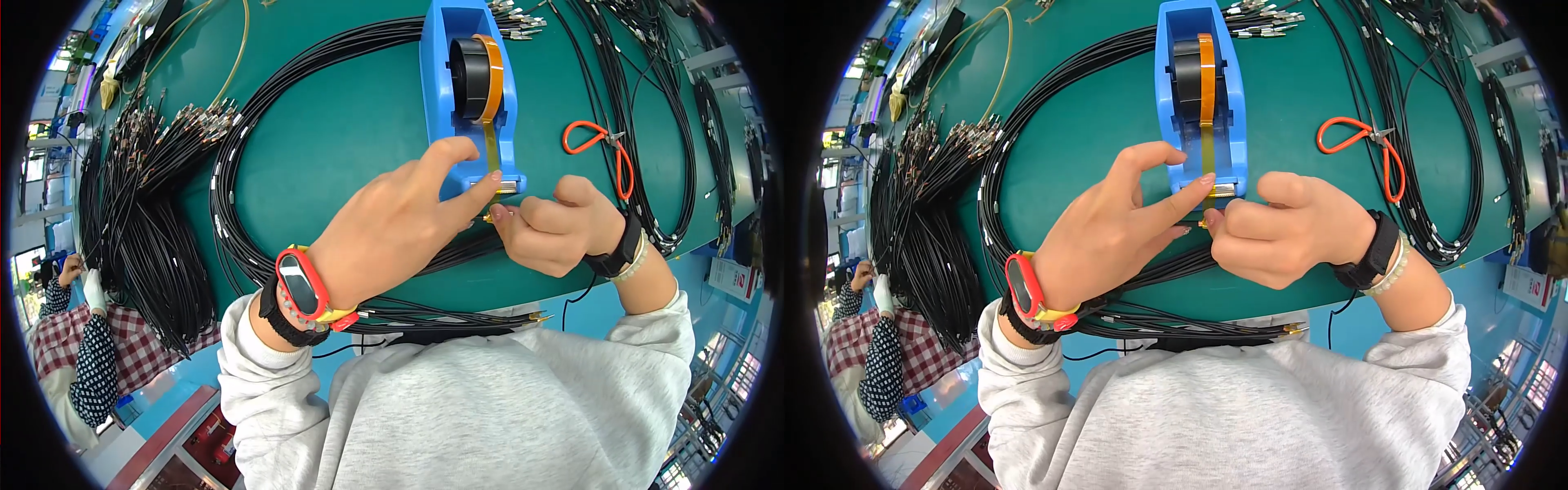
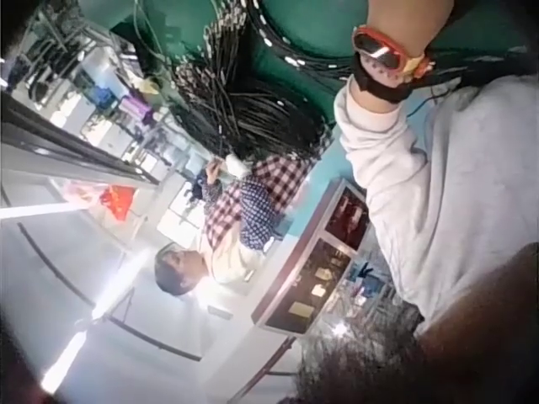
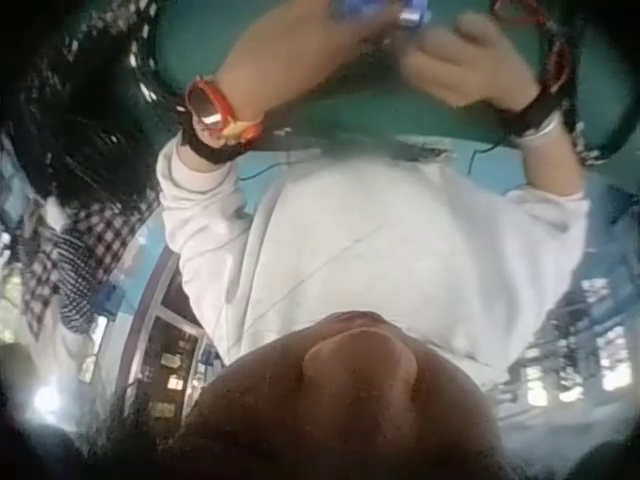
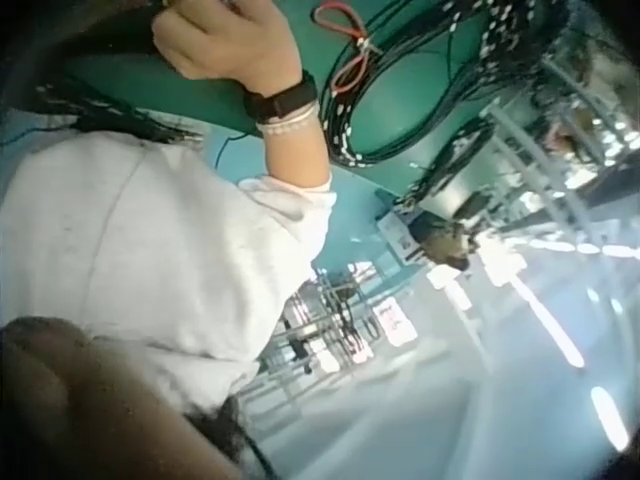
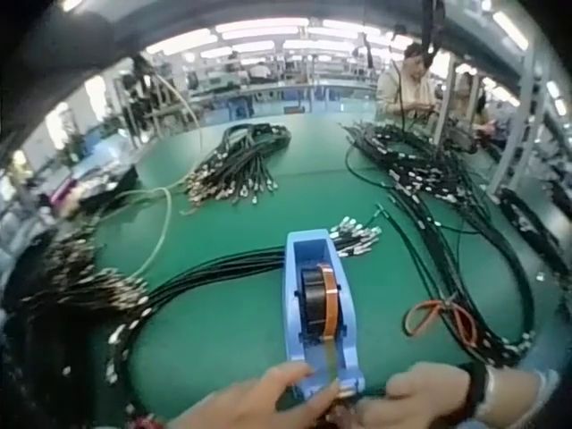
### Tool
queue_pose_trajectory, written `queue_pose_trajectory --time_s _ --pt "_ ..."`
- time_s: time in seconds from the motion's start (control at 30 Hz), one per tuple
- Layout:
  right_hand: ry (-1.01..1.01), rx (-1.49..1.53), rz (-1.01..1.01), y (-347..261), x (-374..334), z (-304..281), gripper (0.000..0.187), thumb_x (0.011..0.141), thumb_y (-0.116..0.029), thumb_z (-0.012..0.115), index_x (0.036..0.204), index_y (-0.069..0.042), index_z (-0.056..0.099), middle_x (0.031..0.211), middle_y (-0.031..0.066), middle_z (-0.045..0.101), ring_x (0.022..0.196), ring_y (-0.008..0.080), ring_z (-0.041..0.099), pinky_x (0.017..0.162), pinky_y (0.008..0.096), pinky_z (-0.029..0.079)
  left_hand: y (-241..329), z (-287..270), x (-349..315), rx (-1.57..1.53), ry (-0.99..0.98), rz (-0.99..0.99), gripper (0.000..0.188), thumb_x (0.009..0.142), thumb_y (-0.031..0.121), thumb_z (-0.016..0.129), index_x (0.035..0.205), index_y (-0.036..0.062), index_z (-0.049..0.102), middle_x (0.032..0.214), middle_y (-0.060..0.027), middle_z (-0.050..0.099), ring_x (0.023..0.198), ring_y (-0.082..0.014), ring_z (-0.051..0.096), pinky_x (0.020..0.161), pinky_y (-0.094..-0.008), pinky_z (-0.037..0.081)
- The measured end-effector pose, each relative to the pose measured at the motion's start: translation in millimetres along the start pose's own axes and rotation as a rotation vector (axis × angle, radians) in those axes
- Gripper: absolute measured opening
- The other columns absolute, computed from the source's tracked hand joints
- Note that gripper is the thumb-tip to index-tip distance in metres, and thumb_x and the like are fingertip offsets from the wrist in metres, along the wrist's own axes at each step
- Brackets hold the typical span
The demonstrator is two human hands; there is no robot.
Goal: The person picks up a cable, inserts its end into a machine, and pulls it out. They then take a piece of tape from a dispenser and wrap it around the metal connector of the cable by hand before setting it back on the table.
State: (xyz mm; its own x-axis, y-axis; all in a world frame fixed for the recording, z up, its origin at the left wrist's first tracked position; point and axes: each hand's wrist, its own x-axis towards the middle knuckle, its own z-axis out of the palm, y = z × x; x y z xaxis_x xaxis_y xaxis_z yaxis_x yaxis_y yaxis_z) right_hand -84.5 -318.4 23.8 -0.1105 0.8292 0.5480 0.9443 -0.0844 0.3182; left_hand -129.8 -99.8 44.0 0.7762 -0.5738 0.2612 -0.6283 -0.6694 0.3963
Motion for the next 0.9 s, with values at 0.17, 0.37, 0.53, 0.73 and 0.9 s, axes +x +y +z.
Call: queue_pose_trajectory --time_s 0.17,0.37,0.53,0.73,0.9 --pt "-0.024 -0.112 0.076 -11.4 7.5 6.9 0.014 0.057 -0.006 0.067 0.065 -0.010 0.056 0.065 -0.0040 0.042 0.058 0.0091 0.042 0.058 0.0315 0.021 -12.7 5.8 0.4 0.045 0.004 0.089 0.055 0.063 0.004 0.073 0.115 0.0139 0.059 0.111 -0.0074 0.044 0.057 -0.0148 0.047 0.052 -0.0275 0.045" --pt "-0.099 0.186 0.296 -23.3 22.8 8.9 0.006 0.067 -0.008 0.065 0.070 -0.007 0.060 0.066 -0.0034 0.046 0.059 0.0113 0.042 0.059 0.0309 0.025 -21.4 -8.1 -3.3 -0.059 0.043 0.139 0.048 0.066 0.003 0.071 0.112 0.0108 0.060 0.104 -0.0073 0.049 0.060 -0.0160 0.049 0.053 -0.0267 0.044" --pt "0.085 0.997 0.873 -3.1 44.8 -34.1 0.004 0.073 -0.006 0.065 0.076 -0.004 0.063 0.071 0.0013 0.050 0.060 0.0134 0.043 0.058 0.0276 0.031 -12.6 -21.6 3.4 -0.244 0.156 0.316 0.025 0.076 0.006 0.063 0.101 0.0065 0.062 0.083 -0.0067 0.055 0.066 -0.0236 0.056 0.053 -0.0301 0.044" --pt "0.414 0.532 0.935 3.2 50.1 -38.0 0.014 0.069 -0.007 0.069 0.083 -0.008 0.067 0.072 0.0003 0.054 0.062 0.0133 0.049 0.059 0.0234 0.033 -5.4 -26.8 8.3 -0.868 0.109 -0.022 0.013 0.087 0.010 0.054 0.091 0.0004 0.062 0.067 -0.0044 0.057 0.057 -0.0125 0.050 0.052 -0.0241 0.040" --pt "0.323 0.012 0.473 6.9 49.1 -33.3 0.019 0.061 -0.010 0.071 0.080 -0.009 0.067 0.073 -0.0014 0.055 0.062 0.0121 0.049 0.062 0.0260 0.031 -4.4 -26.9 7.0 -1.074 0.008 -0.042 0.021 0.093 0.011 0.048 0.091 -0.0043 0.062 0.066 -0.0008 0.060 0.053 -0.0015 0.036 0.047 -0.0194 0.030"
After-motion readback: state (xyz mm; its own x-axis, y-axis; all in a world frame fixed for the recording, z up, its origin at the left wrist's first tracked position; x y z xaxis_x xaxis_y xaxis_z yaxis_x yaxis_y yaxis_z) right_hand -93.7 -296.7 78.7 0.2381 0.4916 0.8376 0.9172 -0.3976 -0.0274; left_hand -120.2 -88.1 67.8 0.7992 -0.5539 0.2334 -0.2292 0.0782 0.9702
